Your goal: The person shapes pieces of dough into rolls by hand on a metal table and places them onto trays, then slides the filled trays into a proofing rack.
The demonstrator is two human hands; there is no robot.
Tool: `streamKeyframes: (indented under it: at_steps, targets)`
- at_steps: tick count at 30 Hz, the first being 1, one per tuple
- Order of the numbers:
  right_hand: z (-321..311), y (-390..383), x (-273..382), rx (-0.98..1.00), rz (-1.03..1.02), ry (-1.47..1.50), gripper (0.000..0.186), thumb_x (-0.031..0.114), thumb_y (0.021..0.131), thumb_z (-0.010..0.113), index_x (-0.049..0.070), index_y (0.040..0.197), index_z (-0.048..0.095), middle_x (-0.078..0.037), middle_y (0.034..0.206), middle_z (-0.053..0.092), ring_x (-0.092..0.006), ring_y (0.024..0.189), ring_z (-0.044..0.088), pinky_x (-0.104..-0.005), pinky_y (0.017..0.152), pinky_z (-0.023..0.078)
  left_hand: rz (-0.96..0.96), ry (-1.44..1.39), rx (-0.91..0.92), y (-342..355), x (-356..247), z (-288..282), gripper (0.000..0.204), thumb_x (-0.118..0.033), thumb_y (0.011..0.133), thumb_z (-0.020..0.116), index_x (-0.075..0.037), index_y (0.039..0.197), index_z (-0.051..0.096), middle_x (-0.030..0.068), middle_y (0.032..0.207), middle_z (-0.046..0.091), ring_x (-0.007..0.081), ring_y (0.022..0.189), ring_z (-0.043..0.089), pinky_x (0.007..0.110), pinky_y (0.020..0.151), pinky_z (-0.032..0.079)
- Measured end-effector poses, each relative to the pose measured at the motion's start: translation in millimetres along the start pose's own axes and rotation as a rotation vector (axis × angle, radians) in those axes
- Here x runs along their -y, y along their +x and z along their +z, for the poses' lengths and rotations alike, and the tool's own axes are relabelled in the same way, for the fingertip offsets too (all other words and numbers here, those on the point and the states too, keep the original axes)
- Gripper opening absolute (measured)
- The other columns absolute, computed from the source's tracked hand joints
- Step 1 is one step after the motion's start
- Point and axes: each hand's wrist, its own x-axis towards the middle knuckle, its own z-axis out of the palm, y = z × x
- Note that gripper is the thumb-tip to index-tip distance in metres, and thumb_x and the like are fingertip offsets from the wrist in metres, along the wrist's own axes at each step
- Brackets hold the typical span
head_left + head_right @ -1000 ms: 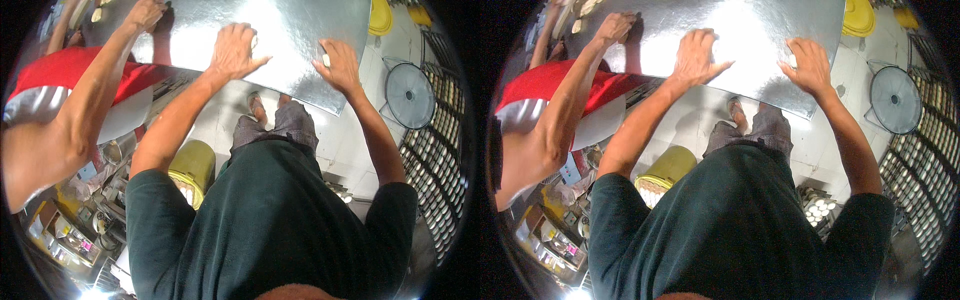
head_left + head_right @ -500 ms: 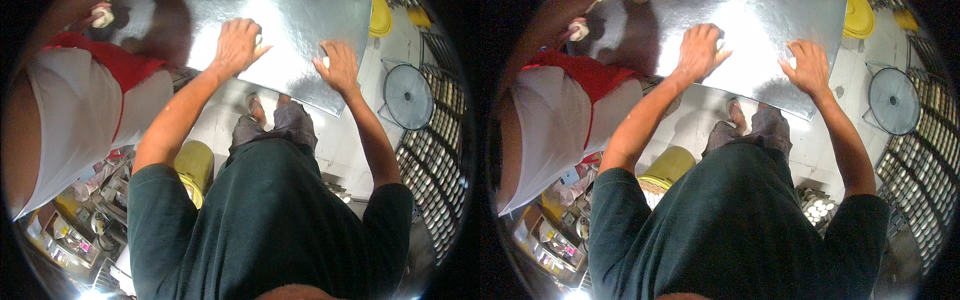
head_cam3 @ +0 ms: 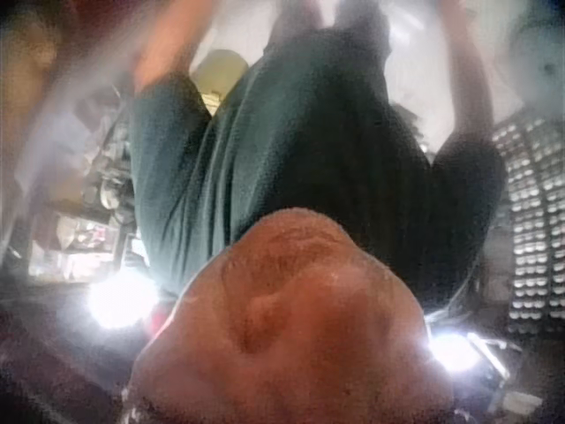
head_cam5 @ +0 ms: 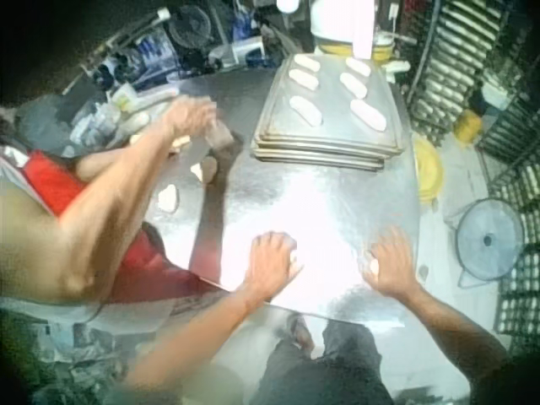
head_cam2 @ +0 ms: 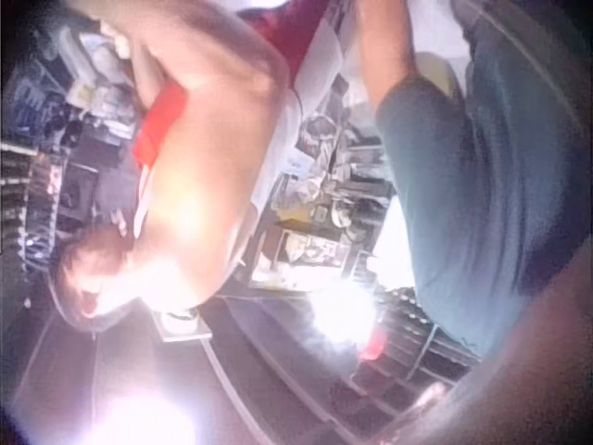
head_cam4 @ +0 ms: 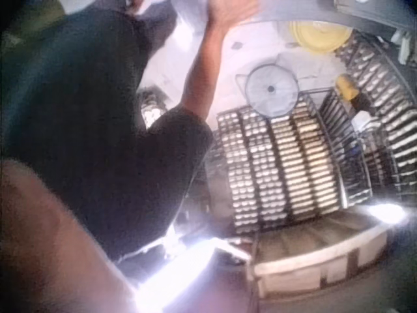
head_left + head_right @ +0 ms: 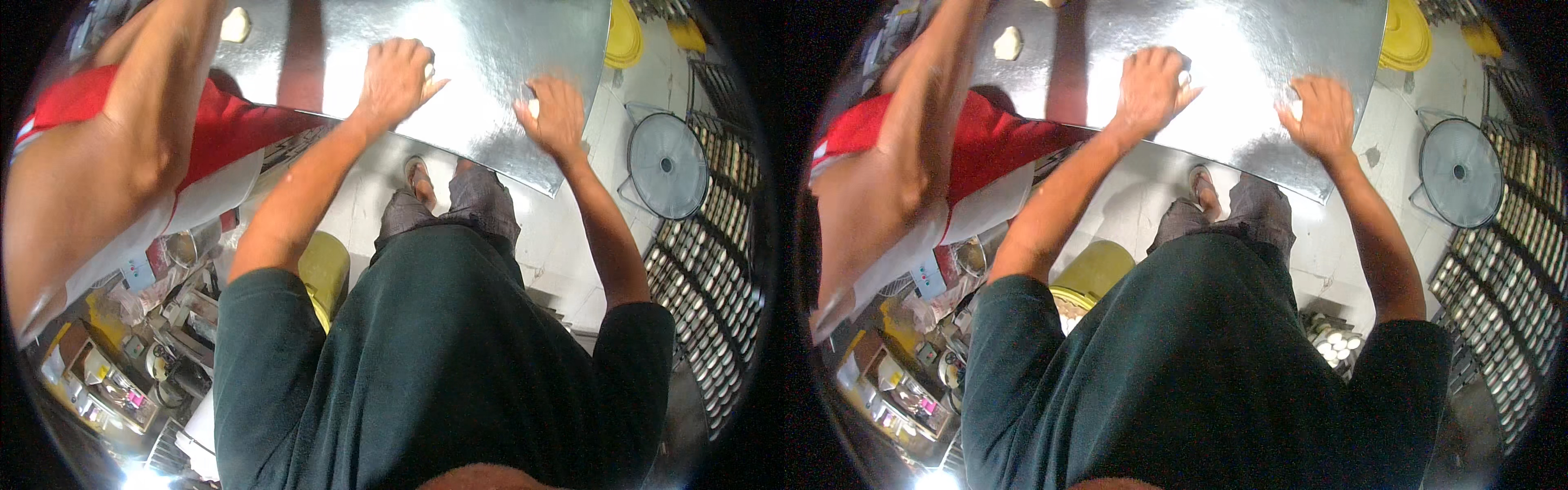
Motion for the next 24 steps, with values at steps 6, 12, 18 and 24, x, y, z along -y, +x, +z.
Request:
streamKeyframes:
  at_steps: [6,12,18,24]
  targets:
    - [6,1,-11,0.242,0.116,0.016,0.036,0.045,0.086,0.07,0.01,0.076,0.063,-0.01,0.079,0.063,-0.0317,0.078,0.06,-0.049,0.08,0.047,-0.011,-0.043,0.075,1,9,12,0.037,-0.047,0.084,0.076,-0.01,0.085,0.072,0.0066,0.09,0.067,0.0245,0.091,0.065,0.044,0.082,0.053]
    - [21,-1,-20,0.248,0.089,-0.052,0.035,0.044,0.087,0.07,0.01,0.096,0.067,-0.009,0.098,0.065,-0.0287,0.097,0.059,-0.0458,0.087,0.046,0.0,0.002,0.012,16,15,27,0.033,-0.042,0.086,0.075,-0.01,0.094,0.072,0.0064,0.101,0.069,0.0265,0.103,0.065,0.046,0.089,0.052]
    - [-40,-51,34,0.243,0.025,0.127,0.071,0.059,0.097,0.061,0.004,0.141,0.053,-0.018,0.14,0.059,-0.0413,0.126,0.054,-0.0567,0.107,0.037,-0.093,-0.057,0.156,-62,-50,-27,0.071,-0.051,0.093,0.067,0.002,0.138,0.053,0.0247,0.149,0.05,0.0429,0.141,0.043,0.063,0.117,0.029]
    - [22,21,-14,0.232,0.055,-0.198,0.088,0.068,0.096,0.056,0.006,0.157,0.041,-0.019,0.158,0.047,-0.0426,0.146,0.042,-0.063,0.12,0.025,-0.001,0.08,-0.022,28,-4,15,0.074,-0.052,0.094,0.061,0.004,0.141,0.051,0.0224,0.151,0.051,0.0418,0.141,0.041,0.064,0.116,0.027]
